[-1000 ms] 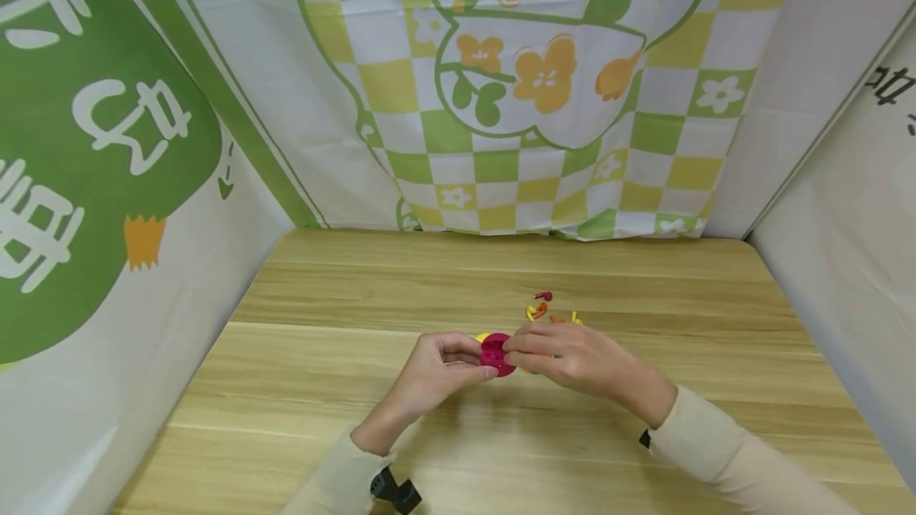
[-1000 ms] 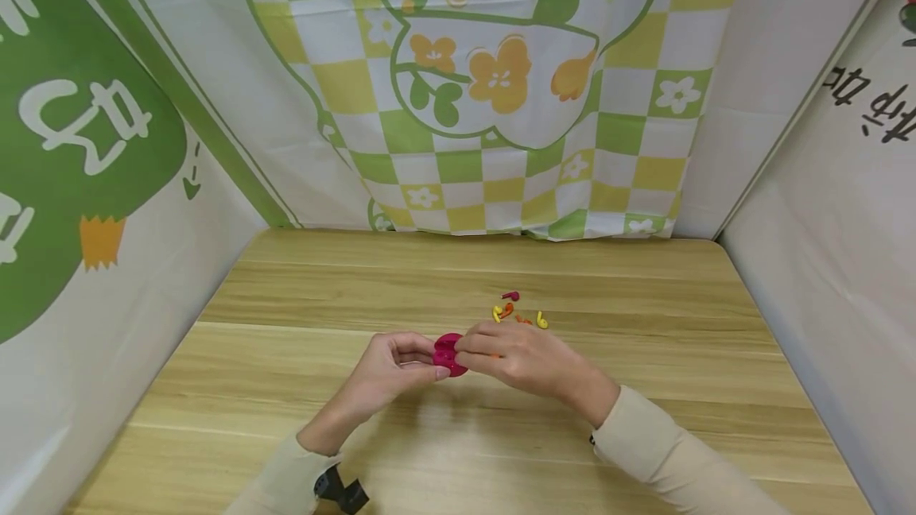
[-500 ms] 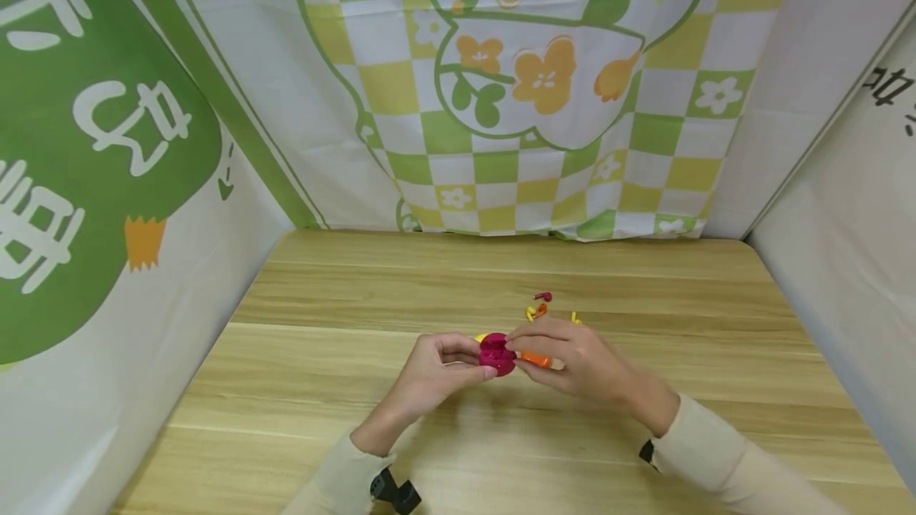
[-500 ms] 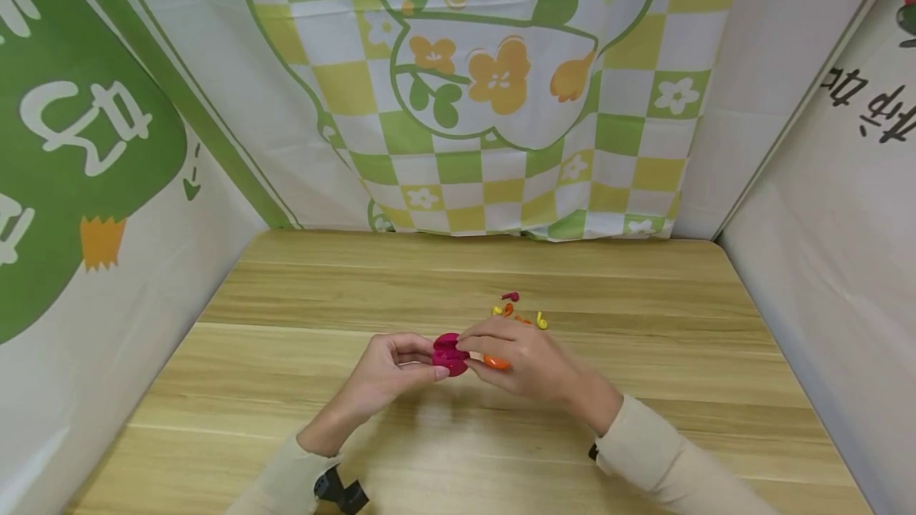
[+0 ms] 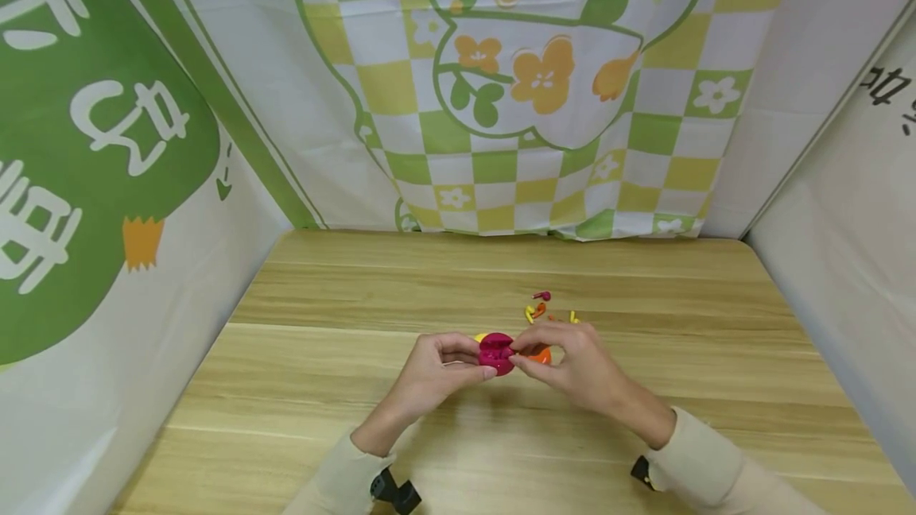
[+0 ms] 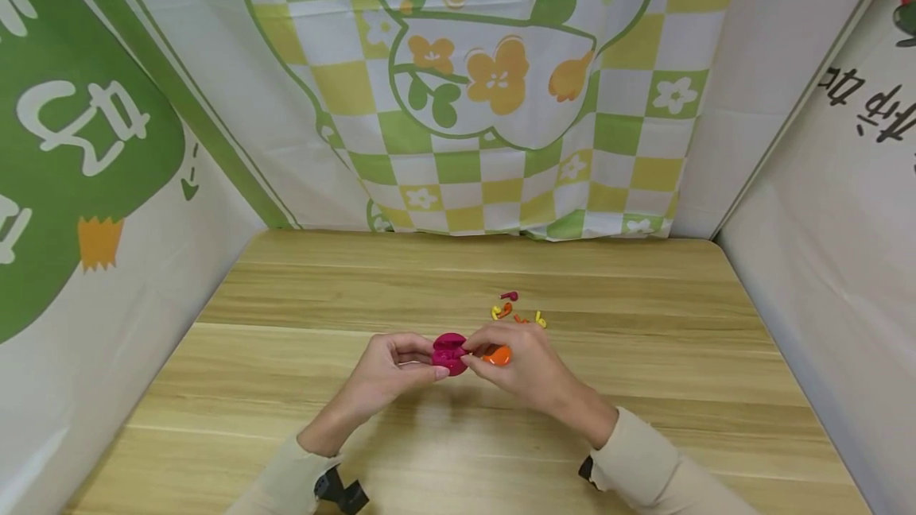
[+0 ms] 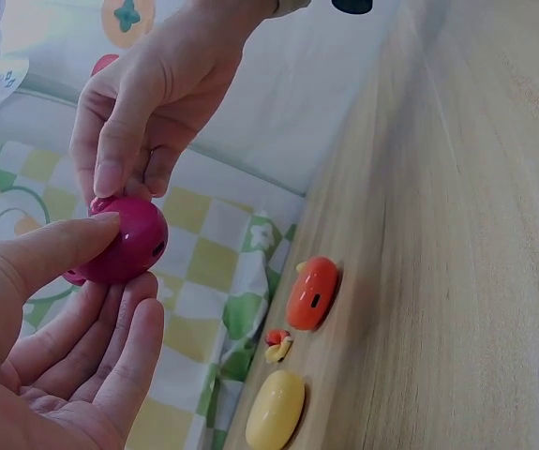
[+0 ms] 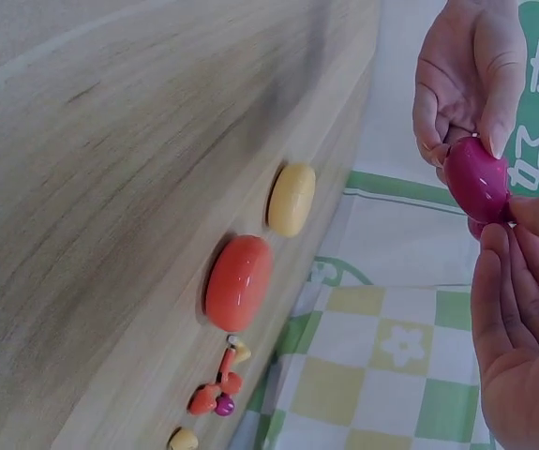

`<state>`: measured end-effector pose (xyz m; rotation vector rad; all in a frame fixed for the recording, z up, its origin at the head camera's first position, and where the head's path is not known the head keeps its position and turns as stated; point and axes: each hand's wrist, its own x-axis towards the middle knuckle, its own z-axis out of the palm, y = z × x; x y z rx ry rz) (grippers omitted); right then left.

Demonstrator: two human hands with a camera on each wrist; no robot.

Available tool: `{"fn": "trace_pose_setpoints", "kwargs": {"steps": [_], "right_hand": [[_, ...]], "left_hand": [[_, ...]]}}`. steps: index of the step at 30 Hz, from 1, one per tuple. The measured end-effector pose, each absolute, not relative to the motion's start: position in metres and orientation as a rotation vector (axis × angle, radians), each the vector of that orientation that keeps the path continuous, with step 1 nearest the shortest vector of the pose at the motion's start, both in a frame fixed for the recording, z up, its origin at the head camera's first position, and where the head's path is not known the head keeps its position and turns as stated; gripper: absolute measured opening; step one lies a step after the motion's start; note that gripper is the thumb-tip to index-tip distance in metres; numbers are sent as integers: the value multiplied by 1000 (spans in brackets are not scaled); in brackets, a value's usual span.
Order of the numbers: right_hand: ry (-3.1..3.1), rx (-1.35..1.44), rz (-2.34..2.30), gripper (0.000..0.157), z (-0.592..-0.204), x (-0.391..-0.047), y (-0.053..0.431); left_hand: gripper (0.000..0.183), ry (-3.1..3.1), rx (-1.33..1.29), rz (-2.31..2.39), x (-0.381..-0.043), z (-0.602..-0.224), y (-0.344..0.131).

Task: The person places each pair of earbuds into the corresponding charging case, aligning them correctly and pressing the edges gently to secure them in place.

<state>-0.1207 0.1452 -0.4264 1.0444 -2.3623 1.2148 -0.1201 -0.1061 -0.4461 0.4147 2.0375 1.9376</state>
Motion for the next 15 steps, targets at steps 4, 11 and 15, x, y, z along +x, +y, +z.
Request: {"fn": "trace_pose_setpoints", "kwargs": {"steps": [4,11,15], "right_hand": [[-2423,999,1268,16,-424,-119,145],[-2434,1020,1169,15,-421,-119,144],[-2386,1085,1079,16,-421,-120,144]], "left_hand": [[27,2041,414,1932,-119,-445,-106],[27,2059,409,1926,-120,-446,-105],[27,2063,407,1924,-120,-446,-105]]}}
